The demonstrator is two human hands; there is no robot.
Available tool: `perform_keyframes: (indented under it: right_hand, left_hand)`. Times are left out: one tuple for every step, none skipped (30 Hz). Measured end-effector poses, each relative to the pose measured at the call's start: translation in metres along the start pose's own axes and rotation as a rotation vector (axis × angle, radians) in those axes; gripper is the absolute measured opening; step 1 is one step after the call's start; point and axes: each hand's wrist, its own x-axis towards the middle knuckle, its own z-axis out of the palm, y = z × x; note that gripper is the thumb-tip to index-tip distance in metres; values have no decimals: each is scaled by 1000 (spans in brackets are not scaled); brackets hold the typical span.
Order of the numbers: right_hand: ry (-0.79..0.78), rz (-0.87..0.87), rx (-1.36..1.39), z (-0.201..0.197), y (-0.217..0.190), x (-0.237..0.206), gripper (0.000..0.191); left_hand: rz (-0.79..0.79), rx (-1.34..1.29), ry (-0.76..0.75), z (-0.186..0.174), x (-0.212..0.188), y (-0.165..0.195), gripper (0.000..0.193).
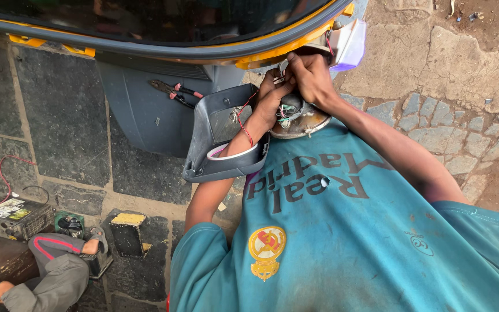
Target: The person works on the headlight of a yellow auto-rickshaw, manipulating the bulb and wiring at the rear of the headlamp housing, then removes the headlight assembly from the vehicle, handles its wiring and bulb, and finally holds the headlight unit up against the front of the vehicle.
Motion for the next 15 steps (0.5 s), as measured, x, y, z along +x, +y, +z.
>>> perform_keyframes:
  right_hand:
    - [8, 1, 12, 3, 2, 2, 52]
    - [20, 0, 24, 6, 4, 4, 49]
    - [35, -1, 34, 8, 5, 6, 47]
    - [42, -17, 22, 9, 7, 8, 45]
    - [50, -33, 10, 10, 9, 10, 44]
    - [57, -49, -2, 11, 10, 11, 43]
    - [54, -53, -23, 10, 10, 11, 43]
    - [50, -57, -41, 10, 9, 11, 43]
    - [47, -59, -63, 9, 8, 10, 43]
    - [61, -75, -98, 8, 6, 8, 43]
    - [73, -100, -134, 7, 3, 7, 44]
    - [84, -126, -168, 6, -1, 7, 44]
    - [70, -122, -158, 5, -6, 4, 45]
    - [59, -116, -147, 5, -11, 2, 46]
    - [45, -110, -137, 3, -16, 0, 47]
  left_hand:
    - [11, 6, -5, 0, -1, 0, 46]
    - [23, 14, -14, -1, -2, 0, 45]
    - [34, 21, -27, -1, -2, 0, 44]
    - [39, 33, -5, -1, -2, -1, 41]
    - [45, 46, 16, -2, -3, -2, 38]
    - [50, 58, 38, -2, -2, -4, 36]
    - [42, 34, 33, -2, -3, -6, 35]
    - [33, 12, 29, -2, -4, -6, 34]
    - [24, -12, 26, -2, -4, -6, 33]
    - [22, -9, 15, -2, -6, -7, 32]
    - [30, -6, 5, -1, -6, -6, 32]
    - [40, -1, -3, 0, -6, -3, 31]
    - [27, 5, -14, 2, -6, 0, 29]
    - [11, 11, -26, 4, -7, 4, 27]
    - [-4, 16, -36, 6, -8, 8, 26]
